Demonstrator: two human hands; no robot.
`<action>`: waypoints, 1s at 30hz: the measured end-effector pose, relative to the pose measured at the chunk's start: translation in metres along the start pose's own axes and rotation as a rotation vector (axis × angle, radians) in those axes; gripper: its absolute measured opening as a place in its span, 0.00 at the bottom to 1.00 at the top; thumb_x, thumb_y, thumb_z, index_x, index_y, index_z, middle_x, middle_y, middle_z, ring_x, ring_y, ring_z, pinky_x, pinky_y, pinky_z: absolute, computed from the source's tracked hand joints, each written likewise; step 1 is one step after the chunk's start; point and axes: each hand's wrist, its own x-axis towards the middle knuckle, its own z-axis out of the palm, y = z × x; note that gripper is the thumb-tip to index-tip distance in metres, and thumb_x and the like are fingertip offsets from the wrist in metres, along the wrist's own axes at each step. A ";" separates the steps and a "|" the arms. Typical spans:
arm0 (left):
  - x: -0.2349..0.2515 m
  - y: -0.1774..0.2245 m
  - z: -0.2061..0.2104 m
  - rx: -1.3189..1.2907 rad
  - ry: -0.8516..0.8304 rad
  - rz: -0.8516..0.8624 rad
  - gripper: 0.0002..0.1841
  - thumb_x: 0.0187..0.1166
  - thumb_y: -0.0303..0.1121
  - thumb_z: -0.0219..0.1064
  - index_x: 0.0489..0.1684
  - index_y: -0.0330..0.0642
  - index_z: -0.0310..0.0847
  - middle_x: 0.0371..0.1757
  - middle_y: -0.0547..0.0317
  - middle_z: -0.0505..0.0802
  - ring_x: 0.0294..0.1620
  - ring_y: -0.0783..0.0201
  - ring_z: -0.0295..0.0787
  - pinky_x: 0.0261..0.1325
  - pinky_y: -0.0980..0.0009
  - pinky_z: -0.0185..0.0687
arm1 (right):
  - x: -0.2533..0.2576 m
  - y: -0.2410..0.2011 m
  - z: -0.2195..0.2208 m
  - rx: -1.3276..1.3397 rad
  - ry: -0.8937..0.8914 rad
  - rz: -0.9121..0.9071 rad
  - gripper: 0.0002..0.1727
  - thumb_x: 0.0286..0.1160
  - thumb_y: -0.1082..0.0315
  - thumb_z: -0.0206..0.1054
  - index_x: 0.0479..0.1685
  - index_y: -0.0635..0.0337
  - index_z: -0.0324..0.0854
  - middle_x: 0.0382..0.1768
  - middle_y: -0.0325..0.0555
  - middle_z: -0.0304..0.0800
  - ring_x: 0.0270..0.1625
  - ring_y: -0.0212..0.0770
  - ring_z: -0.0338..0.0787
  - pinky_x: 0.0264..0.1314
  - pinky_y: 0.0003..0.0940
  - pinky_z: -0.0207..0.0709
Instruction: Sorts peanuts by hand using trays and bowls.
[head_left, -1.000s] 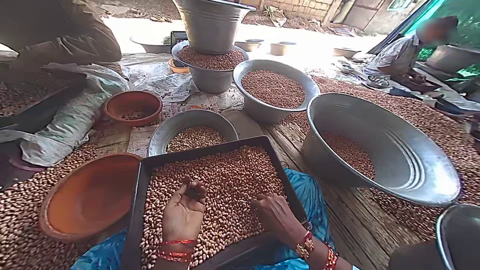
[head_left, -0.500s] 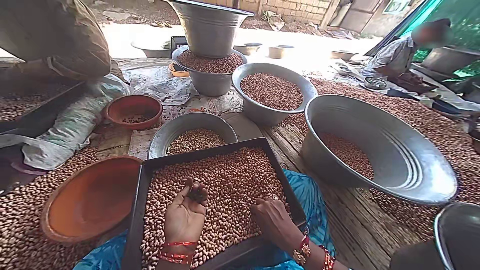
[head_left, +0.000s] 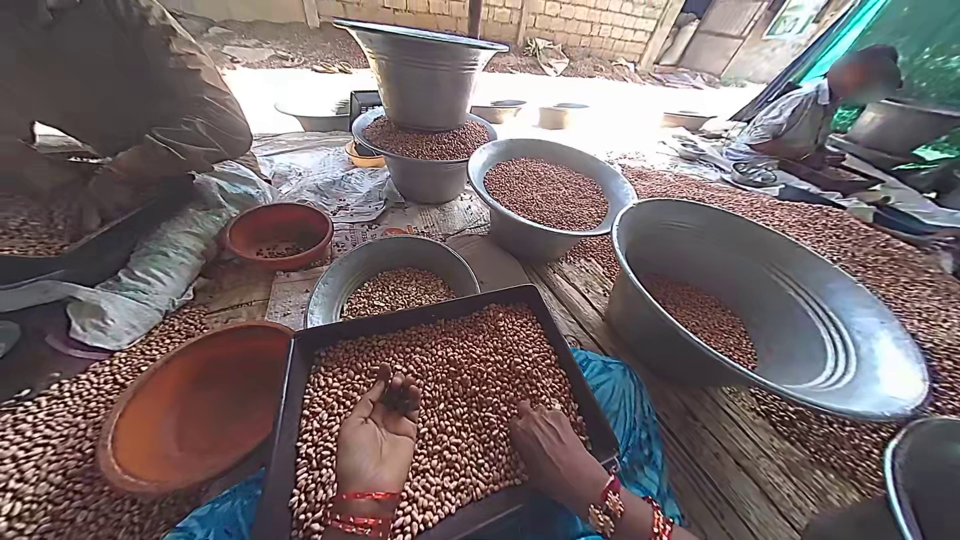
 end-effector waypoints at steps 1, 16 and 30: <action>0.000 -0.001 0.000 -0.001 0.007 0.005 0.20 0.95 0.35 0.39 0.44 0.41 0.79 0.24 0.60 0.90 0.25 0.65 0.92 0.32 0.72 0.90 | 0.000 0.000 -0.004 0.007 0.000 -0.026 0.13 0.82 0.77 0.58 0.56 0.74 0.83 0.64 0.70 0.82 0.62 0.68 0.87 0.58 0.61 0.79; 0.003 -0.002 0.001 -0.059 0.072 0.012 0.19 0.95 0.36 0.39 0.39 0.43 0.75 0.24 0.60 0.88 0.25 0.65 0.91 0.32 0.72 0.90 | 0.050 -0.021 -0.007 0.120 0.293 -0.168 0.13 0.85 0.68 0.59 0.55 0.62 0.89 0.54 0.60 0.91 0.54 0.62 0.92 0.52 0.60 0.82; 0.009 -0.004 -0.003 0.015 0.142 0.052 0.16 0.96 0.39 0.36 0.48 0.45 0.70 0.28 0.61 0.84 0.26 0.66 0.86 0.33 0.71 0.85 | 0.046 -0.032 -0.037 0.587 0.426 -0.504 0.14 0.81 0.59 0.69 0.55 0.56 0.91 0.41 0.47 0.96 0.42 0.47 0.94 0.50 0.52 0.83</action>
